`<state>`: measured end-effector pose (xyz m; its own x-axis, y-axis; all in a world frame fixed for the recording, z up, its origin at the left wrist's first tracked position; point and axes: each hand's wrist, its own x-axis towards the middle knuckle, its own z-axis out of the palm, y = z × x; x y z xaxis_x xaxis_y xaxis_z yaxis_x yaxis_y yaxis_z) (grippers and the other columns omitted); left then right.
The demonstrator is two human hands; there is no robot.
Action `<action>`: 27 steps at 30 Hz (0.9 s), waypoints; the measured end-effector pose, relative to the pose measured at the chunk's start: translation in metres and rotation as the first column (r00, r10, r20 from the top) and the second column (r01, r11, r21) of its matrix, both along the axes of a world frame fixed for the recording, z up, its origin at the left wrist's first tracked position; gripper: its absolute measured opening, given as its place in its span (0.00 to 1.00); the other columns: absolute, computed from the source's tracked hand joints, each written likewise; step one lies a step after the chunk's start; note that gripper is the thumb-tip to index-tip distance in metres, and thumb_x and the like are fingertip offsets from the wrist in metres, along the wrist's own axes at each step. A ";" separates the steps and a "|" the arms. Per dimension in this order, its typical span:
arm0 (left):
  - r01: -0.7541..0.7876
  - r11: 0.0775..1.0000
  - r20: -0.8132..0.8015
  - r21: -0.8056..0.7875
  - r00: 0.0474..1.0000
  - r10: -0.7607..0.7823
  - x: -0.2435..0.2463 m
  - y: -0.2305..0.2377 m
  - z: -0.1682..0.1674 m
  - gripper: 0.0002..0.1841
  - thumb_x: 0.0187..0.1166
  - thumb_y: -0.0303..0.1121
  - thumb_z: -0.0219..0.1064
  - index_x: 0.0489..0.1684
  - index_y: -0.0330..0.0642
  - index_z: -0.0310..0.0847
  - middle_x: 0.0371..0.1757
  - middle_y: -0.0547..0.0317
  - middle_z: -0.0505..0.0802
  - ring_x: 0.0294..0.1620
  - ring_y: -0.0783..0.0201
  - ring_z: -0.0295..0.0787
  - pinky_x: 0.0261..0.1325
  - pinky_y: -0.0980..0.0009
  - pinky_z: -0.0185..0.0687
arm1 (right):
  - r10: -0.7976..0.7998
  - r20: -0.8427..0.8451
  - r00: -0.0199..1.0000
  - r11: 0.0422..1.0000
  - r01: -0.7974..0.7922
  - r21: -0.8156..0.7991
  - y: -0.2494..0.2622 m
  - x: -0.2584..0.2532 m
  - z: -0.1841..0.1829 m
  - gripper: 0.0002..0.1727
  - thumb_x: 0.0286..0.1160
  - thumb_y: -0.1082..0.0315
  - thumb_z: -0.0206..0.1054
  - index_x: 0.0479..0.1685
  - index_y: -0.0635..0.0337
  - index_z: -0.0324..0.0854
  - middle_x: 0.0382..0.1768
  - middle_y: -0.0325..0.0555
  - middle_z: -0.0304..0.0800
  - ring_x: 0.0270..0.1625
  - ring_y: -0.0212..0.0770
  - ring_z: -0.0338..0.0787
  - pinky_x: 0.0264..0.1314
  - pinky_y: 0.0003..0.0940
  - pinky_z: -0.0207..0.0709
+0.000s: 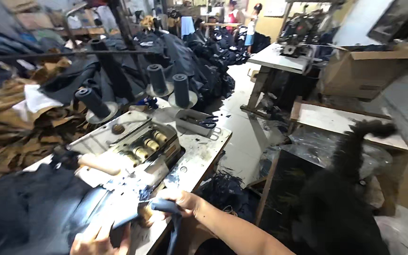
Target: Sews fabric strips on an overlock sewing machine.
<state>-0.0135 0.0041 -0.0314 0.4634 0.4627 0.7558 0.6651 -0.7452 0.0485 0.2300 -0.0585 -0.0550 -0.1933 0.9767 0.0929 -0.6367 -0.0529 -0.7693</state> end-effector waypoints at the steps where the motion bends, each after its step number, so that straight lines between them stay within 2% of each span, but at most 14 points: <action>1: 0.020 1.000 0.009 -0.002 1.000 -0.020 0.002 0.006 -0.008 0.26 0.70 0.48 0.76 0.61 0.40 0.84 0.60 0.39 0.89 0.66 0.39 0.84 0.75 0.43 0.69 | -0.015 0.038 0.999 1.000 0.015 -0.001 -0.004 0.000 0.003 0.18 0.88 0.63 0.44 0.40 0.51 0.82 0.32 0.36 0.90 0.33 0.29 0.87 0.38 0.25 0.82; 3: 0.033 0.999 0.053 0.022 0.998 -0.034 0.003 0.012 -0.019 0.25 0.72 0.50 0.73 0.60 0.41 0.83 0.60 0.39 0.88 0.66 0.38 0.82 0.77 0.43 0.67 | -0.021 0.080 0.997 1.000 0.021 0.005 -0.009 0.001 0.007 0.17 0.85 0.61 0.46 0.39 0.48 0.82 0.32 0.32 0.91 0.32 0.26 0.87 0.37 0.23 0.82; 5: 0.041 0.999 0.063 0.033 0.997 -0.043 0.001 0.011 -0.015 0.24 0.73 0.50 0.72 0.61 0.44 0.83 0.60 0.44 0.89 0.67 0.42 0.83 0.78 0.46 0.68 | -0.021 0.019 1.000 1.000 0.021 -0.005 -0.011 0.001 0.010 0.14 0.82 0.58 0.53 0.36 0.46 0.84 0.28 0.31 0.91 0.29 0.24 0.87 0.34 0.21 0.81; 7: 0.062 0.998 0.033 0.007 0.998 -0.062 -0.001 0.008 -0.003 0.24 0.74 0.50 0.72 0.62 0.47 0.84 0.62 0.47 0.91 0.68 0.46 0.84 0.78 0.49 0.70 | -0.091 -0.140 0.986 0.995 0.083 -0.060 -0.008 -0.001 0.017 0.14 0.82 0.58 0.55 0.33 0.45 0.86 0.25 0.31 0.90 0.26 0.23 0.86 0.33 0.20 0.81; 8: 0.070 0.997 0.014 -0.015 0.997 -0.070 -0.002 0.007 0.002 0.24 0.73 0.50 0.72 0.63 0.47 0.85 0.62 0.47 0.91 0.67 0.45 0.85 0.76 0.48 0.72 | -0.104 -0.237 0.966 0.994 0.093 -0.057 -0.003 -0.001 0.015 0.13 0.82 0.57 0.57 0.35 0.46 0.86 0.25 0.32 0.90 0.27 0.25 0.87 0.36 0.22 0.83; 10: 0.047 0.995 -0.057 -0.090 0.997 -0.052 -0.002 0.001 0.012 0.27 0.71 0.51 0.72 0.66 0.46 0.86 0.66 0.47 0.90 0.69 0.43 0.85 0.74 0.45 0.74 | -0.053 -0.398 0.916 0.999 0.047 -0.025 0.010 0.002 0.009 0.12 0.77 0.52 0.69 0.40 0.50 0.88 0.24 0.33 0.86 0.28 0.29 0.86 0.43 0.29 0.85; 11: 0.019 0.990 -0.099 -0.137 0.995 -0.032 -0.001 -0.003 0.018 0.29 0.71 0.52 0.71 0.68 0.46 0.86 0.70 0.47 0.89 0.71 0.42 0.84 0.74 0.43 0.74 | -0.014 -0.436 0.900 1.000 0.017 0.002 0.014 0.002 0.009 0.13 0.76 0.51 0.70 0.41 0.51 0.88 0.23 0.32 0.83 0.27 0.29 0.85 0.43 0.29 0.84; 13: -0.048 0.980 -0.166 -0.191 0.986 0.016 0.004 -0.011 0.028 0.32 0.68 0.55 0.74 0.69 0.47 0.86 0.73 0.47 0.87 0.73 0.39 0.82 0.72 0.41 0.77 | 0.031 -0.436 0.900 0.999 -0.017 0.035 0.018 0.000 0.010 0.11 0.79 0.52 0.67 0.43 0.49 0.86 0.23 0.30 0.80 0.25 0.28 0.81 0.40 0.28 0.82; 15: -0.101 0.972 -0.213 -0.211 0.976 0.055 0.008 -0.017 0.036 0.32 0.66 0.54 0.76 0.69 0.48 0.87 0.71 0.46 0.88 0.70 0.38 0.82 0.67 0.42 0.79 | 0.049 -0.452 0.891 0.999 -0.036 0.036 0.020 -0.002 0.007 0.10 0.81 0.53 0.66 0.42 0.49 0.85 0.21 0.31 0.79 0.23 0.28 0.79 0.35 0.26 0.80; 19: -0.089 0.967 -0.230 -0.240 0.973 0.033 0.017 -0.023 0.041 0.32 0.67 0.51 0.78 0.67 0.40 0.86 0.68 0.44 0.89 0.75 0.39 0.80 0.80 0.40 0.69 | 0.068 -0.522 0.850 0.998 -0.063 0.027 0.021 -0.003 0.004 0.12 0.86 0.55 0.59 0.45 0.50 0.85 0.20 0.32 0.78 0.21 0.29 0.79 0.35 0.27 0.80; 20: -0.076 0.969 -0.233 -0.234 0.972 0.020 0.019 -0.023 0.041 0.32 0.66 0.50 0.78 0.66 0.37 0.86 0.65 0.42 0.90 0.73 0.39 0.82 0.81 0.39 0.67 | 0.065 -0.530 0.845 0.998 -0.066 0.017 0.021 -0.003 0.005 0.13 0.86 0.55 0.58 0.44 0.50 0.85 0.19 0.31 0.77 0.21 0.29 0.79 0.34 0.27 0.79; 22: -0.064 0.971 -0.245 -0.229 0.970 0.007 0.023 -0.023 0.043 0.32 0.66 0.50 0.79 0.65 0.35 0.85 0.64 0.42 0.90 0.73 0.39 0.83 0.80 0.36 0.67 | 0.070 -0.542 0.837 0.997 -0.075 0.014 0.024 -0.002 0.006 0.14 0.88 0.54 0.56 0.52 0.50 0.84 0.20 0.32 0.79 0.22 0.29 0.80 0.35 0.26 0.80; 25: -0.071 0.960 -0.261 -0.269 0.965 -0.002 0.029 -0.023 0.050 0.33 0.65 0.51 0.79 0.69 0.43 0.85 0.71 0.48 0.89 0.78 0.39 0.78 0.78 0.32 0.67 | 0.043 -0.510 0.859 0.998 -0.060 -0.017 0.029 -0.001 0.010 0.18 0.90 0.52 0.52 0.51 0.52 0.83 0.18 0.32 0.77 0.20 0.29 0.79 0.32 0.26 0.80; 27: -0.084 0.957 -0.268 -0.278 0.963 0.007 0.033 -0.022 0.054 0.32 0.65 0.51 0.80 0.68 0.46 0.86 0.69 0.52 0.90 0.77 0.39 0.79 0.76 0.32 0.68 | 0.042 -0.498 0.866 0.998 -0.060 -0.022 0.032 -0.002 0.013 0.21 0.91 0.50 0.48 0.47 0.52 0.84 0.17 0.32 0.77 0.20 0.30 0.80 0.31 0.26 0.82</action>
<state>0.0200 -0.0181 0.0224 0.5999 0.6653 0.4445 0.7159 -0.6944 0.0732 0.2280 -0.0262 -0.0425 -0.1803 0.9712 0.1555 -0.9300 -0.1168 -0.3486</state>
